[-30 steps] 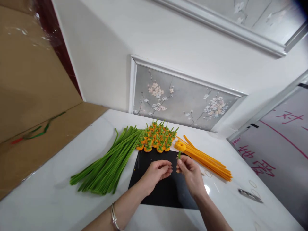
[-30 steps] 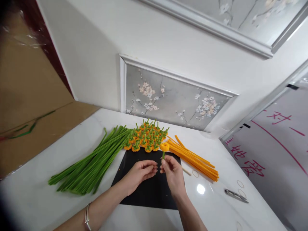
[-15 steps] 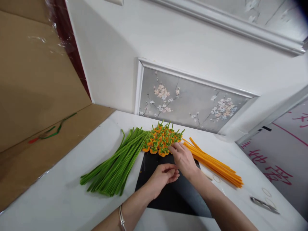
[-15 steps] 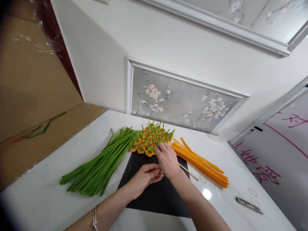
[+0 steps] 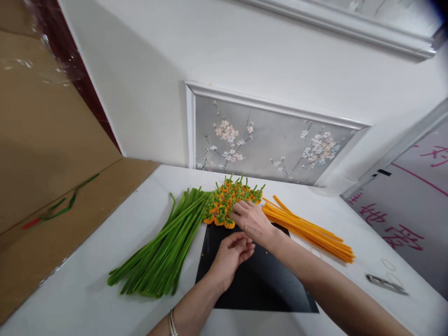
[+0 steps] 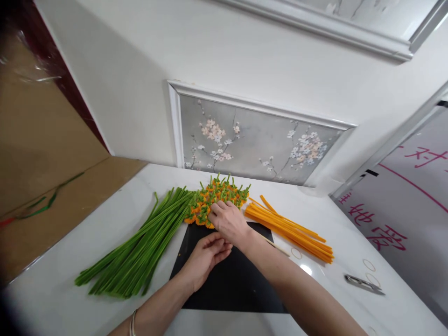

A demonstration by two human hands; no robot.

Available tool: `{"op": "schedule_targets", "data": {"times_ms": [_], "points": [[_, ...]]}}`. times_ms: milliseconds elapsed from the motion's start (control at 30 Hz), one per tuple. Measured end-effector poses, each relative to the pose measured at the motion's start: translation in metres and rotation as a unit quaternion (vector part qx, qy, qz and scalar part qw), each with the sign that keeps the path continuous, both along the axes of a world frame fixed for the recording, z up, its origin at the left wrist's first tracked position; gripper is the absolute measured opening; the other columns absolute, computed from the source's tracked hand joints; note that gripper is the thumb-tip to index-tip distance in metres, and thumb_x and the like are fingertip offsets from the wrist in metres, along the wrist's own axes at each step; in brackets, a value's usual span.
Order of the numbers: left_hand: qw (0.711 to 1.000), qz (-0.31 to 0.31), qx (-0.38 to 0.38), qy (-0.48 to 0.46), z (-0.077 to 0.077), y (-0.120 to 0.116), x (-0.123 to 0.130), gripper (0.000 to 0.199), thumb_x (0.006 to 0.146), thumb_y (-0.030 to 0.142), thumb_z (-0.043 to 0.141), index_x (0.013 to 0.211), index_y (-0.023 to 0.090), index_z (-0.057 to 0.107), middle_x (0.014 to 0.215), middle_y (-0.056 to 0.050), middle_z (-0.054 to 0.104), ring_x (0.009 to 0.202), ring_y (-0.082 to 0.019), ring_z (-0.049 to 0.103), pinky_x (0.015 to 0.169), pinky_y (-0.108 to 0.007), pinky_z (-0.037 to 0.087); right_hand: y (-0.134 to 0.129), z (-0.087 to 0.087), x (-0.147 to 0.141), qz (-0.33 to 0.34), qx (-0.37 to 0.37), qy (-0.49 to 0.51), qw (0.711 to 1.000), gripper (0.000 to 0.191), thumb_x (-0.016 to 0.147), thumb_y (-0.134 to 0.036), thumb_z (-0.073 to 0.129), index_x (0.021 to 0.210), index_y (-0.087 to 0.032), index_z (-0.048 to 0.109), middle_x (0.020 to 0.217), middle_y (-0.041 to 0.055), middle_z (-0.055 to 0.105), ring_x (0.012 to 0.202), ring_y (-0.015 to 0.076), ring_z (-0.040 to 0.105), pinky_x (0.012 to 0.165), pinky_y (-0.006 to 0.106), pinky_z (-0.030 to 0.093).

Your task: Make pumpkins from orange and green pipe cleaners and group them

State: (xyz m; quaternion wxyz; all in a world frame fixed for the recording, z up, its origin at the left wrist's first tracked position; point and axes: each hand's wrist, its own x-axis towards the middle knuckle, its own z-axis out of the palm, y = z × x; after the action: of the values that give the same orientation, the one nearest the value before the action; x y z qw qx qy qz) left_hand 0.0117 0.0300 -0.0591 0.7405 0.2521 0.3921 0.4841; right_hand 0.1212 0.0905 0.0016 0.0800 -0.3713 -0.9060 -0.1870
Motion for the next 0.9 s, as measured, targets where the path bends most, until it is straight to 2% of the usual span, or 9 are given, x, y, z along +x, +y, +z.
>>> {"op": "schedule_targets", "data": {"times_ms": [67,133,233,333,367,467,600,767,900], "points": [[0.998,0.063,-0.004,0.005,0.001,0.003,-0.001,0.005,0.08,0.007,0.061,0.078,0.012,0.059,0.075,-0.007,0.066,0.071,-0.015,0.067,0.072,-0.03,0.057,0.0,0.001,0.003,-0.004,-0.012,0.046,0.999,0.011,0.089,-0.018,0.058,0.097,-0.02,0.065,0.094,0.0058,0.061,0.087,0.0205,0.054,0.073,0.031,0.043],[0.994,0.109,0.002,0.025,0.003,0.006,-0.002,0.009,0.082,0.009,0.058,0.078,0.015,0.053,0.072,-0.002,0.063,0.067,-0.013,0.066,0.07,-0.03,0.057,-0.002,-0.002,0.01,-0.013,-0.034,0.156,0.987,0.025,0.09,-0.016,0.056,0.114,-0.023,0.061,0.106,0.0063,0.061,0.094,0.0201,0.055,0.08,0.031,0.045],[0.982,0.181,0.02,0.059,0.004,0.011,-0.005,0.011,0.083,0.013,0.057,0.083,0.019,0.047,0.069,0.004,0.056,0.06,-0.009,0.061,0.064,-0.027,0.057,-0.011,-0.016,0.025,-0.035,-0.065,0.352,0.933,0.032,0.09,-0.019,0.054,0.122,-0.023,0.057,0.117,0.0082,0.059,0.104,0.0211,0.056,0.088,0.032,0.047],[0.961,0.248,0.059,0.102,0.003,0.016,-0.01,0.013,0.082,0.019,0.058,0.088,0.02,0.046,0.071,0.005,0.052,0.058,-0.008,0.056,0.06,-0.026,0.056,-0.024,-0.035,0.035,-0.107,-0.102,0.483,0.863,0.02,0.092,-0.018,0.047,0.105,-0.019,0.062,0.094,0.0062,0.065,0.084,0.0188,0.062,0.076,0.03,0.051],[0.955,0.264,0.075,0.116,0.002,0.018,-0.011,0.014,0.082,0.022,0.058,0.088,0.021,0.046,0.072,0.005,0.051,0.058,-0.008,0.055,0.06,-0.027,0.056,-0.029,-0.041,0.036,-0.114,-0.108,0.488,0.859,0.02,0.092,-0.017,0.045,0.1,-0.018,0.063,0.087,0.0054,0.065,0.08,0.0188,0.062,0.074,0.031,0.051],[0.937,0.291,0.108,0.159,0.001,0.024,-0.017,0.013,0.082,0.024,0.055,0.09,0.021,0.045,0.074,0.004,0.049,0.063,-0.01,0.053,0.062,-0.027,0.054,-0.041,-0.053,0.03,-0.094,-0.144,0.478,0.861,0.021,0.09,-0.013,0.047,0.094,-0.02,0.066,0.088,0.0039,0.067,0.081,0.0174,0.064,0.075,0.028,0.052],[0.92,0.305,0.129,0.211,-0.001,0.031,-0.024,0.011,0.083,0.024,0.054,0.091,0.021,0.047,0.081,0.002,0.051,0.07,-0.012,0.054,0.066,-0.026,0.049,-0.048,-0.057,0.009,-0.04,-0.19,0.408,0.892,0.03,0.09,-0.008,0.046,0.109,-0.023,0.066,0.106,0.0051,0.067,0.098,0.0177,0.061,0.088,0.029,0.05],[0.901,0.32,0.148,0.255,-0.005,0.036,-0.03,0.012,0.083,0.023,0.056,0.091,0.022,0.048,0.086,0.001,0.049,0.08,-0.015,0.053,0.074,-0.028,0.044,-0.045,-0.058,-0.011,-0.034,-0.156,0.288,0.944,0.029,0.09,-0.009,0.051,0.114,-0.02,0.063,0.111,0.0057,0.065,0.1,0.0198,0.058,0.087,0.03,0.048],[0.902,0.305,0.162,0.259,-0.007,0.039,-0.032,0.016,0.082,0.023,0.058,0.095,0.022,0.049,0.095,0.0,0.052,0.09,-0.016,0.054,0.083,-0.029,0.043,-0.037,-0.061,-0.013,-0.053,-0.145,0.251,0.956,0.022,0.089,-0.012,0.054,0.107,-0.019,0.065,0.104,0.005,0.066,0.098,0.0201,0.057,0.084,0.03,0.047]]}}
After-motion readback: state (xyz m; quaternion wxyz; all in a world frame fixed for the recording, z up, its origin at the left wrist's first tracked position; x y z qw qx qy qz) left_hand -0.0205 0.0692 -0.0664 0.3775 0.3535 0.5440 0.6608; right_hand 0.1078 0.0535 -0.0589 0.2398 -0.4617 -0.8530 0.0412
